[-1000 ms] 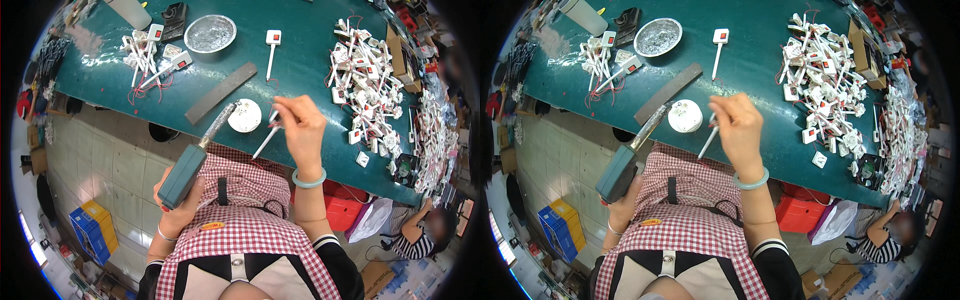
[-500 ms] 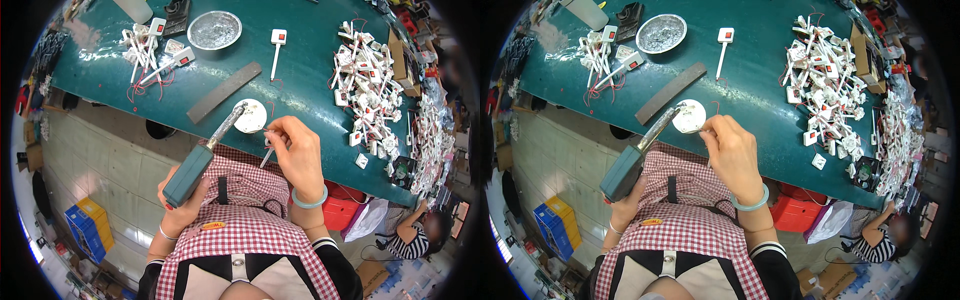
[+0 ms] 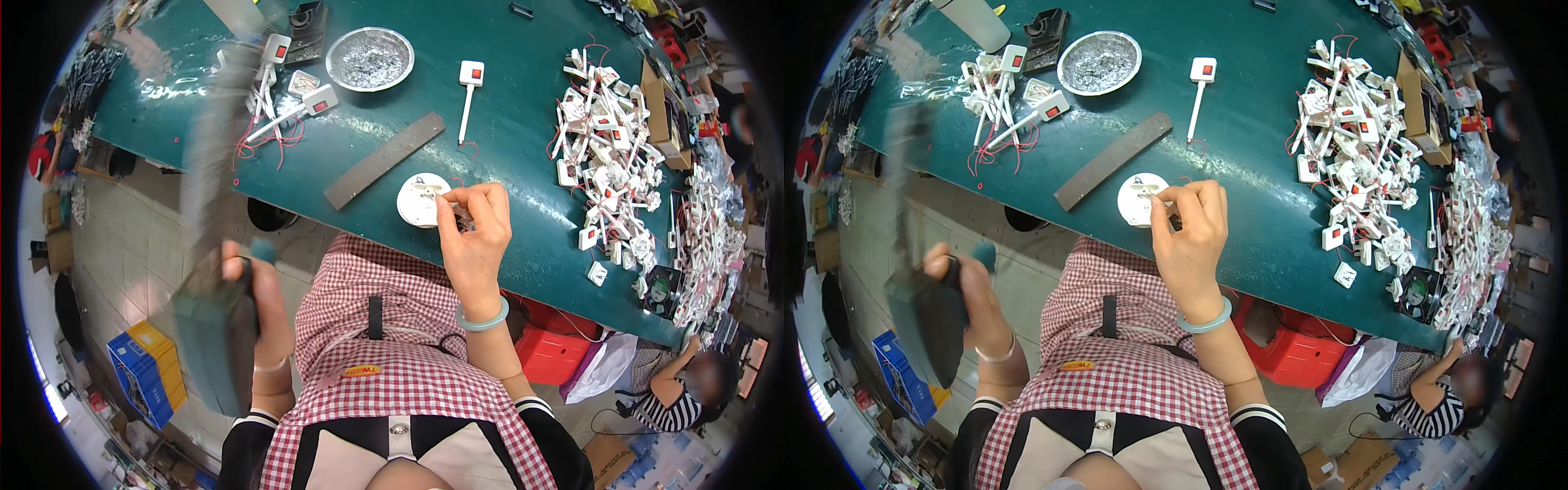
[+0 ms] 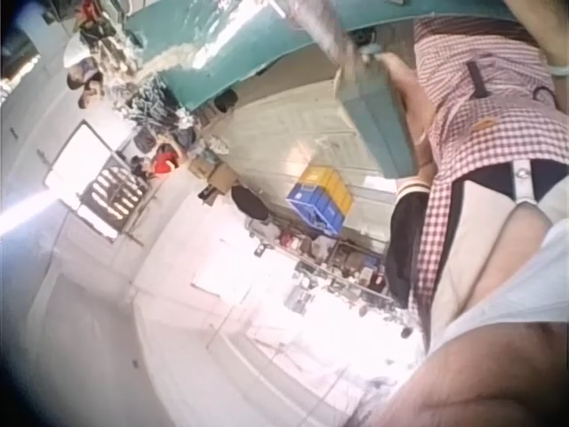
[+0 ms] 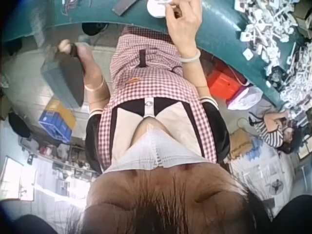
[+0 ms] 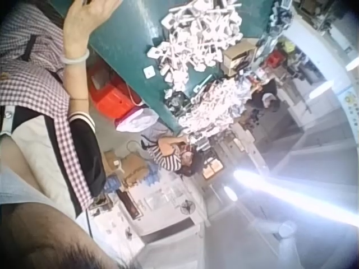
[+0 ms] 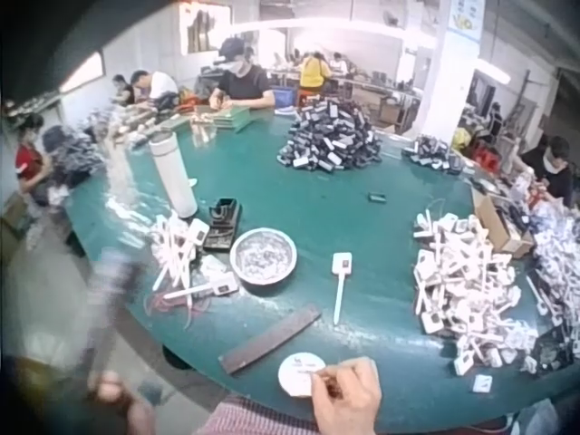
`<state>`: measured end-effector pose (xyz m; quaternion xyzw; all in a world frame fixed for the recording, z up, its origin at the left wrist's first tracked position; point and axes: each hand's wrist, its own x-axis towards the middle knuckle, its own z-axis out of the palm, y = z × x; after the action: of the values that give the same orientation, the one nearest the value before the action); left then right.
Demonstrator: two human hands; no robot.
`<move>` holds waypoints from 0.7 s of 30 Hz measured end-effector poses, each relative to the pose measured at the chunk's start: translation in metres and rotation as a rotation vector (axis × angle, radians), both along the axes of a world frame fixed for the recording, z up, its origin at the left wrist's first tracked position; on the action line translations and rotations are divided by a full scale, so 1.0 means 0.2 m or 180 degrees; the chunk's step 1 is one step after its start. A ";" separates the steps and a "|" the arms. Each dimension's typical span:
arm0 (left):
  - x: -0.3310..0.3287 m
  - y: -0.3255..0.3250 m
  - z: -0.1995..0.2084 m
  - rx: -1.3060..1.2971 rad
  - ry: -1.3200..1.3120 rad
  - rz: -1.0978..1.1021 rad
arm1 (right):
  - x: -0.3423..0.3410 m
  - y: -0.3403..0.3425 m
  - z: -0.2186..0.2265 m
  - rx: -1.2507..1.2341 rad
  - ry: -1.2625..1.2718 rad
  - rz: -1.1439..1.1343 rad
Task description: The person solders electrical wires and solder wire onto small plastic housings using a soldering gun.
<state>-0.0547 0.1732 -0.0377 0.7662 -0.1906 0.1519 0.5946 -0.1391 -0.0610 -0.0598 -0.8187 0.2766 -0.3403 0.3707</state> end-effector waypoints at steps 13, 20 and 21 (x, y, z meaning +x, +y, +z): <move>-0.07 -0.13 -0.06 0.0504 0.1039 -0.1092 | 0.00 0.05 -0.06 -0.0289 -0.0065 -0.0132; -0.09 -0.06 -0.05 0.0723 0.1082 -0.1461 | 0.01 0.05 -0.04 -0.0394 0.0082 -0.0136; -0.09 -0.06 -0.04 0.0719 0.1083 -0.1466 | 0.01 0.04 -0.04 -0.0439 0.0136 -0.0120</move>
<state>-0.0720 0.1611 -0.0455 0.7786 -0.2726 -0.1394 0.5478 -0.1378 -0.0524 -0.0669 -0.8440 0.2757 -0.3480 0.3009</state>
